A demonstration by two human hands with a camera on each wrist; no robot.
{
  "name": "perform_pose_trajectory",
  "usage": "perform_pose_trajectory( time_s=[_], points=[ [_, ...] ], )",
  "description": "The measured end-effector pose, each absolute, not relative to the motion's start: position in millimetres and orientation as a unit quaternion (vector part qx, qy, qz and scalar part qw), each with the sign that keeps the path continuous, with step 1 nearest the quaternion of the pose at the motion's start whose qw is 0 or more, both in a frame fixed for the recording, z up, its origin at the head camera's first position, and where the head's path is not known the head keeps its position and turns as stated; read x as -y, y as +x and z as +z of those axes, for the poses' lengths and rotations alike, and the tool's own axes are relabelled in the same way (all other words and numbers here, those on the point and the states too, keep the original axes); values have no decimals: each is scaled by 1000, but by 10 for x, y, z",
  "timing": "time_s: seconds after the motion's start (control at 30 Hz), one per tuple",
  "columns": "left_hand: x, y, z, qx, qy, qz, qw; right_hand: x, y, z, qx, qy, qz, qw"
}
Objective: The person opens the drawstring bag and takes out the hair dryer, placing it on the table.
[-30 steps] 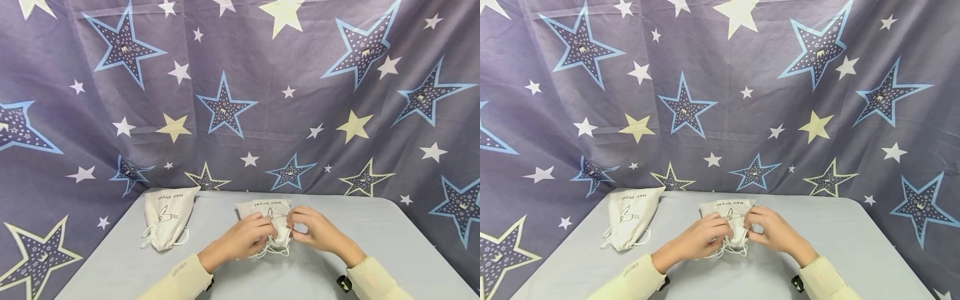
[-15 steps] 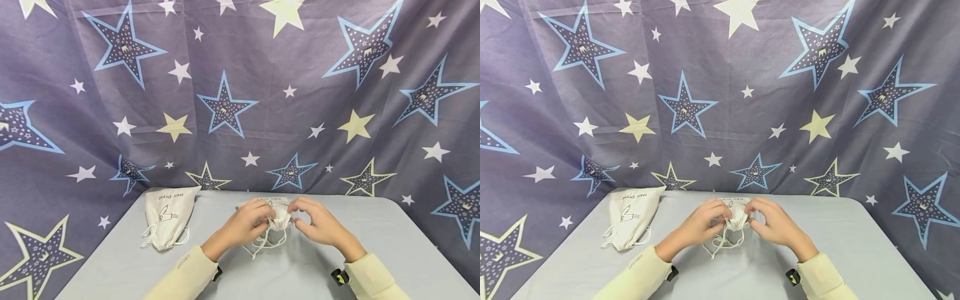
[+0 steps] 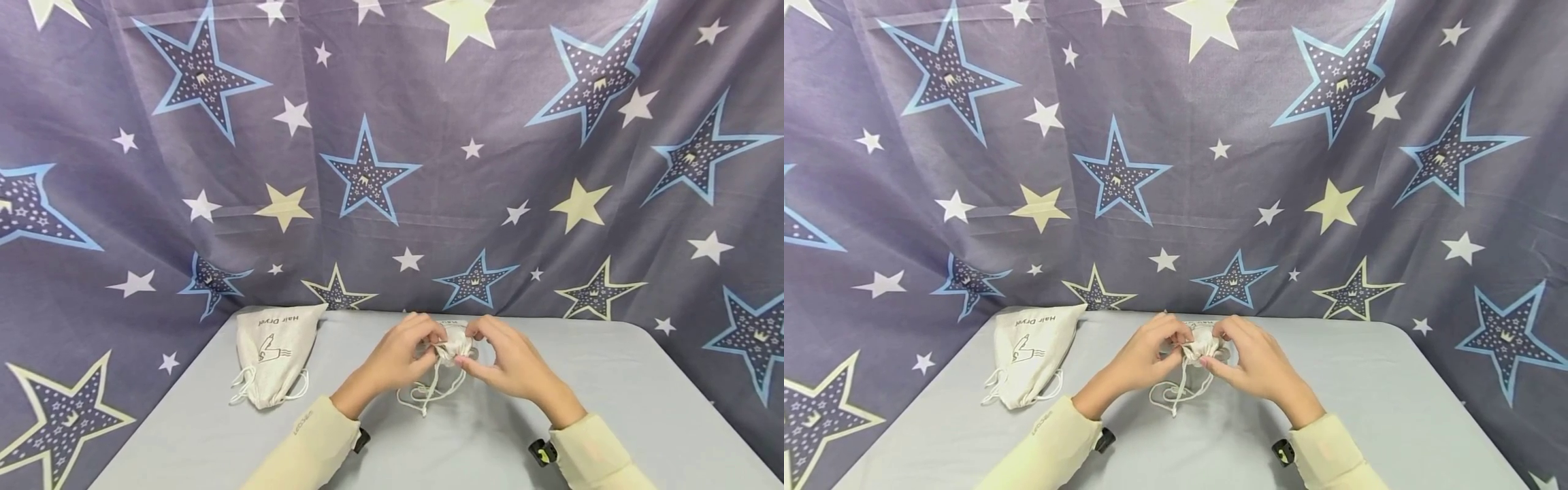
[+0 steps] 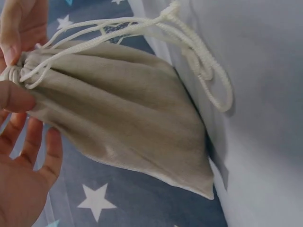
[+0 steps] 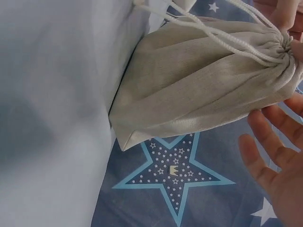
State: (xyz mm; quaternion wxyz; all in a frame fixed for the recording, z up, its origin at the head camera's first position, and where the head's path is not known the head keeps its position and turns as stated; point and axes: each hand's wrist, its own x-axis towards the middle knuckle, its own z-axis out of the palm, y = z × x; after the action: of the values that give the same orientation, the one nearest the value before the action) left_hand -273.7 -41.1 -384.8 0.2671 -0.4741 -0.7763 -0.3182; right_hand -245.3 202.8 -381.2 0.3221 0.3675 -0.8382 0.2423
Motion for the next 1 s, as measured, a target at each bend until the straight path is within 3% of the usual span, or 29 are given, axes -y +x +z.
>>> perform_pose_trajectory(
  time_s=[0.23,0.6,1.0],
  points=[
    [402,-2657,-3866,802,-472,-289,226,-1965,-2444,-3910,821,393,267,316],
    [305,-2563,-3851,808,-457,-214,305,-1948,-2412,-3933,829,381,257,320],
    [255,-2570,-3870,795,-447,-210,352,-1917,-2450,-3918,815,383,212,380]
  ],
)
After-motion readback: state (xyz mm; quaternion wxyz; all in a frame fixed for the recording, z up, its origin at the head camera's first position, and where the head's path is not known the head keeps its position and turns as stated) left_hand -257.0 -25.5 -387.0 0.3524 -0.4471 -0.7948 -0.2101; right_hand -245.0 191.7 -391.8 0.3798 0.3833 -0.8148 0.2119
